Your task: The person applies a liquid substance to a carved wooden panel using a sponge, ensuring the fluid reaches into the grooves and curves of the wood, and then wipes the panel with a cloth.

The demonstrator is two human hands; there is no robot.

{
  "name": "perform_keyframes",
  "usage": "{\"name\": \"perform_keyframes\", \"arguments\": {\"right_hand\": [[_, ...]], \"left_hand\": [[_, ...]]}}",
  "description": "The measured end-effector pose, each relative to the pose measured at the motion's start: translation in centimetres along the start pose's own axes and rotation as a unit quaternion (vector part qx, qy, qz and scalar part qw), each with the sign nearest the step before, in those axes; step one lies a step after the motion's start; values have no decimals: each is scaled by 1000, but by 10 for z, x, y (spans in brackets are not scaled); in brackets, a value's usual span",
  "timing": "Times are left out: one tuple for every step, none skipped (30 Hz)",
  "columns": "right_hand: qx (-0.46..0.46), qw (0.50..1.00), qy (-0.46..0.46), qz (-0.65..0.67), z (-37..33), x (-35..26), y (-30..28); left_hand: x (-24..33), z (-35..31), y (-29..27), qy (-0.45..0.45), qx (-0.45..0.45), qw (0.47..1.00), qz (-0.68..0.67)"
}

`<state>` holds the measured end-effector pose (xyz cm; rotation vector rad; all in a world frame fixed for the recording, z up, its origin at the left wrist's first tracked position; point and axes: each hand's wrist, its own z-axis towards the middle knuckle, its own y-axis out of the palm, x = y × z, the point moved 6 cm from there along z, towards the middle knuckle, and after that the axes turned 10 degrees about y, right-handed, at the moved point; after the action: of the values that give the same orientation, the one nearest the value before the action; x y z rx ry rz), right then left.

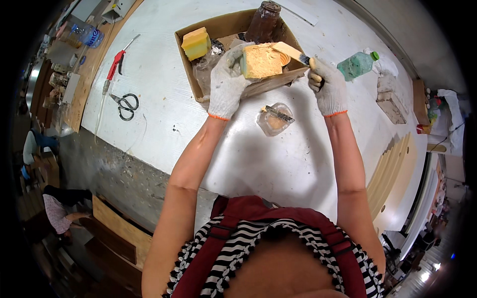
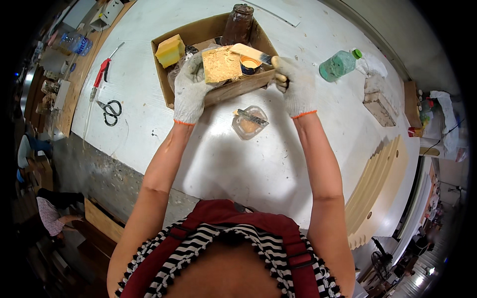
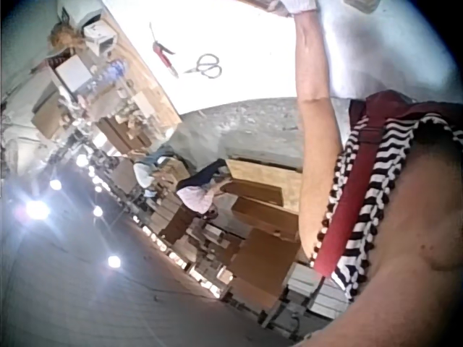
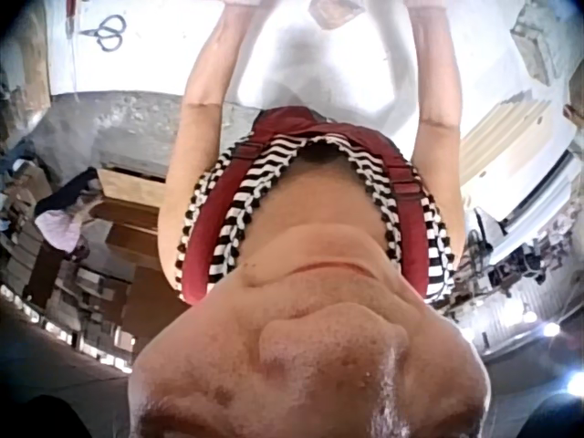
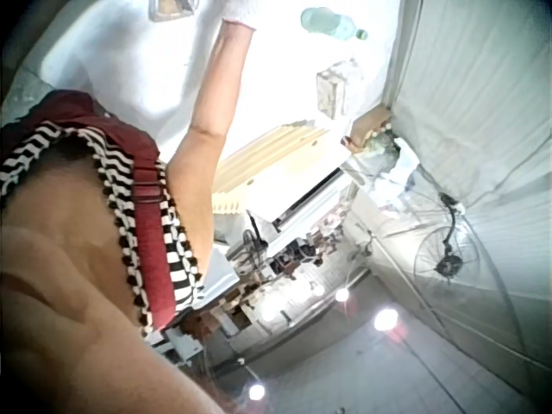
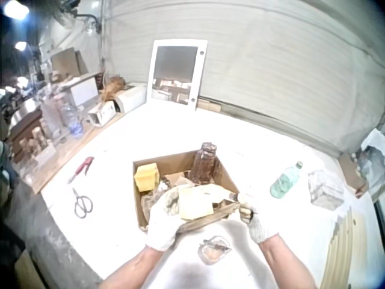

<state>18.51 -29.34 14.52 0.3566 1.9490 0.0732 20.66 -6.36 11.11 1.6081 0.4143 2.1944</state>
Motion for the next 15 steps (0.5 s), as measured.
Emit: {"name": "perform_keyframes", "arguments": {"right_hand": [[-32, 999, -27, -8, -8, 0, 10], [-32, 999, -27, -8, -13, 2, 20], [-12, 998, -26, -51, -19, 5, 30], [9, 995, -25, -94, -22, 6, 33], [5, 995, -26, -93, -20, 7, 28], [3, 995, -25, -94, -19, 7, 23], [18, 996, -24, -85, -16, 6, 13], [33, 996, -22, -77, -15, 4, 4], [34, 996, -32, -77, -20, -2, 3], [32, 996, -31, -79, -24, -2, 7], [23, 996, -35, -84, -29, -2, 13], [19, 995, -40, -89, -37, -3, 21], [7, 989, -61, -136, -42, -3, 33], [-7, 991, -36, -128, -47, -1, 45], [5, 991, -31, -131, -42, 3, 43]], "left_hand": [[0, 0, 0, -2, -7, 1000, 12], [1, -3, 1, -2, -7, 1000, 12], [4, -4, 4, -10, 4, 1000, -7], [4, -5, 5, -18, 14, 999, -25], [4, -4, 5, -19, 10, 999, -27], [6, -4, 1, -11, 13, 1000, -14], [9, -3, -3, -1, 17, 1000, 0], [11, -2, -5, 2, 21, 1000, 1], [12, -3, -6, 0, 25, 1000, 10], [12, -3, -8, -2, 29, 999, 19], [10, -3, -9, -1, 31, 999, 20], [6, -5, -9, -4, 37, 999, 9], [5, -5, -9, -8, 42, 999, -3], [5, -7, -8, -10, 40, 999, -4], [10, -8, -7, -10, 38, 999, 6]]}}
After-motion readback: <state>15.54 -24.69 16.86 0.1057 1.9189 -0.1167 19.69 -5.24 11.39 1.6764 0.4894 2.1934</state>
